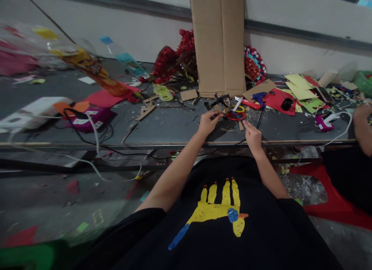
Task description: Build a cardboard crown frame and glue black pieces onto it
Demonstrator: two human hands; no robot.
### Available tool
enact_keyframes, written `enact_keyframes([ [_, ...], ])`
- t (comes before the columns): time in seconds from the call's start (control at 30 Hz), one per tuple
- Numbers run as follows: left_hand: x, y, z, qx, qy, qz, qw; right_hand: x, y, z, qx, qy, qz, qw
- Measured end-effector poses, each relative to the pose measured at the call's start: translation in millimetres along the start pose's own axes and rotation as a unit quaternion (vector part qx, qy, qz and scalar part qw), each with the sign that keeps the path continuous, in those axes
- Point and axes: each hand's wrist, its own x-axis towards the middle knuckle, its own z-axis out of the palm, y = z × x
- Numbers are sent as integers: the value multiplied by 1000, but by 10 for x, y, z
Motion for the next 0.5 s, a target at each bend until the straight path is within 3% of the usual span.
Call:
enact_keyframes([
  [0.5, 24, -5, 0, -25, 29, -22, 999, -4, 18, 20, -32, -35, 14, 999],
])
